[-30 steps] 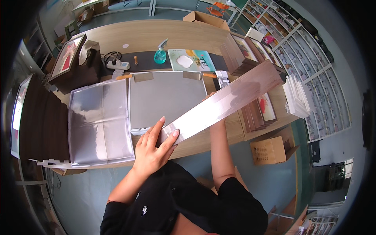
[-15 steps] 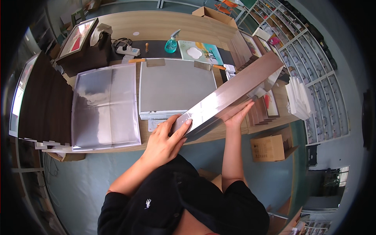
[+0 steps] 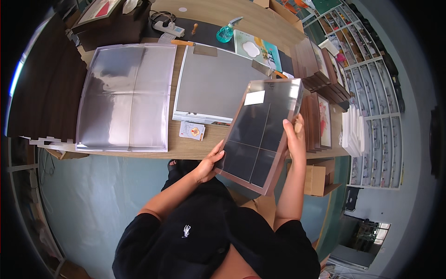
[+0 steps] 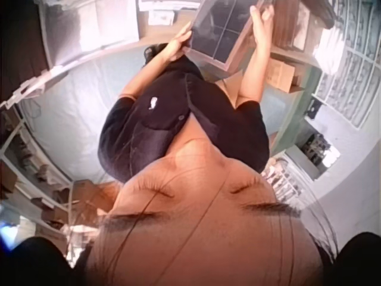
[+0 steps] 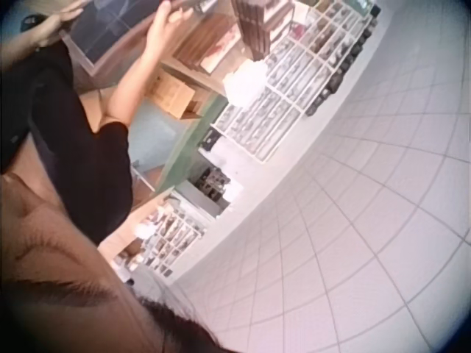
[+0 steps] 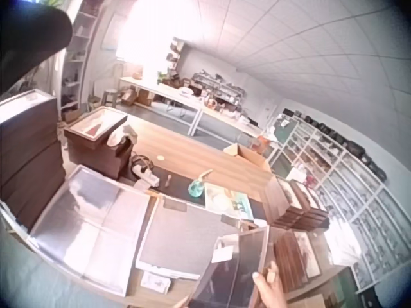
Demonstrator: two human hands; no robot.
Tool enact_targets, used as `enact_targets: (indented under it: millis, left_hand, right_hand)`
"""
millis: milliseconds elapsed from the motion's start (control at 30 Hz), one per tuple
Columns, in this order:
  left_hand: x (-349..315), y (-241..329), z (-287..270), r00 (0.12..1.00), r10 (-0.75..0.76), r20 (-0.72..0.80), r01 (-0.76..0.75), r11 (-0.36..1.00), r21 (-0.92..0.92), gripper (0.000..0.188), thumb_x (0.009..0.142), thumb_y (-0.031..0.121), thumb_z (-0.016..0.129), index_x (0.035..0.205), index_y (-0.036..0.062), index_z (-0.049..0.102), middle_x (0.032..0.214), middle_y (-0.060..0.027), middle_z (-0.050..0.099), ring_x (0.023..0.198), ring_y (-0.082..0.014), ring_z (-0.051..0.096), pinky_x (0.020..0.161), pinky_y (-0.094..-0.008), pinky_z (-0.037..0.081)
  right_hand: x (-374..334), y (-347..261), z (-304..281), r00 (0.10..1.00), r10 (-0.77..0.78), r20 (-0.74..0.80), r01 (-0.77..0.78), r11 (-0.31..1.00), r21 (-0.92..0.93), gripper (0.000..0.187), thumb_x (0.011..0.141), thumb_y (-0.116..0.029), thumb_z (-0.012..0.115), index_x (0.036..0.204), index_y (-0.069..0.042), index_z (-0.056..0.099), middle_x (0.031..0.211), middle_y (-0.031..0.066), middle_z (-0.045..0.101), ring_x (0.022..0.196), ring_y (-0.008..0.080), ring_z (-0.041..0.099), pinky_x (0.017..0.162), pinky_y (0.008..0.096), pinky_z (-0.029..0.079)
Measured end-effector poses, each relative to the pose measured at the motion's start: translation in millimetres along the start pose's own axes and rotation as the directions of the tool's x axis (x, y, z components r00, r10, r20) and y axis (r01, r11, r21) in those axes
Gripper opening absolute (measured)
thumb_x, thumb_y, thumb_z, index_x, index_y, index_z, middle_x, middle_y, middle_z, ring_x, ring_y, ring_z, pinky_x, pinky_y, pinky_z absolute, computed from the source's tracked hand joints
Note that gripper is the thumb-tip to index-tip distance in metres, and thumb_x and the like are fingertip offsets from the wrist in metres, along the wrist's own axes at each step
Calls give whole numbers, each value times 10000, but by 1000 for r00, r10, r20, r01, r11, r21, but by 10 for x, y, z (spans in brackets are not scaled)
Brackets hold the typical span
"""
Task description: Packing framed pieces of artwork into protective plastic sleeves.
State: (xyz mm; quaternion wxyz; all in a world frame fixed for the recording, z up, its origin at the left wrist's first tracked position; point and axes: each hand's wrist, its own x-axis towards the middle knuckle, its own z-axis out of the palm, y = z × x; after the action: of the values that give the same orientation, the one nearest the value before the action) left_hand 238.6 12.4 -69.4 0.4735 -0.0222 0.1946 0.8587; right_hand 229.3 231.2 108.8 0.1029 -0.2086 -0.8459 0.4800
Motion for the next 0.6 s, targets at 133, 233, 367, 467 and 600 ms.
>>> enact_targets:
  millis: [133,233,367,467,600]
  left_hand:
    - [190,-96,-211,999,-4,-37,-3,984,-177,550,937,224,457,1427,246,210,1397,25,329,1229,-144,381,1007,-370,339]
    - [278,-59,-193,992,-17,-127,-8,980,-200,538,925,247,477,1414,261,253,1368,51,370,1217,-137,391,1003,-408,338]
    - [429,-155,-301,993,16,-113,-54,939,-339,500,906,262,509,1378,259,342,1289,98,446,1171,-117,422,991,-410,344]
    - [495,-169,-331,993,9,-120,-54,925,-376,475,905,263,516,1359,269,376,1211,84,508,1111,-124,472,977,-401,359]
    - [532,-79,-251,984,-59,-168,-47,825,-564,258,865,169,600,1118,130,579,985,73,602,809,-12,573,727,-167,449]
  right_hand:
    - [160,-467,407,998,57,-24,-61,934,-352,661,828,-329,548,1400,-209,241,1057,197,597,991,329,579,847,400,432]
    - [391,-480,571,998,-57,9,55,881,-470,628,819,-370,529,1384,-231,290,1009,214,616,948,369,593,811,426,447]
    - [523,-547,819,998,-61,28,65,781,-621,590,824,-381,501,1366,-216,334,1050,243,595,979,381,579,837,430,446]
    - [677,-437,782,988,-124,96,157,787,-597,585,852,-397,430,1381,-207,266,1189,259,514,1071,390,529,890,436,426]
    - [820,-392,788,986,-114,120,164,772,-614,594,862,-399,397,1392,-191,228,1204,258,502,1080,388,523,908,440,414]
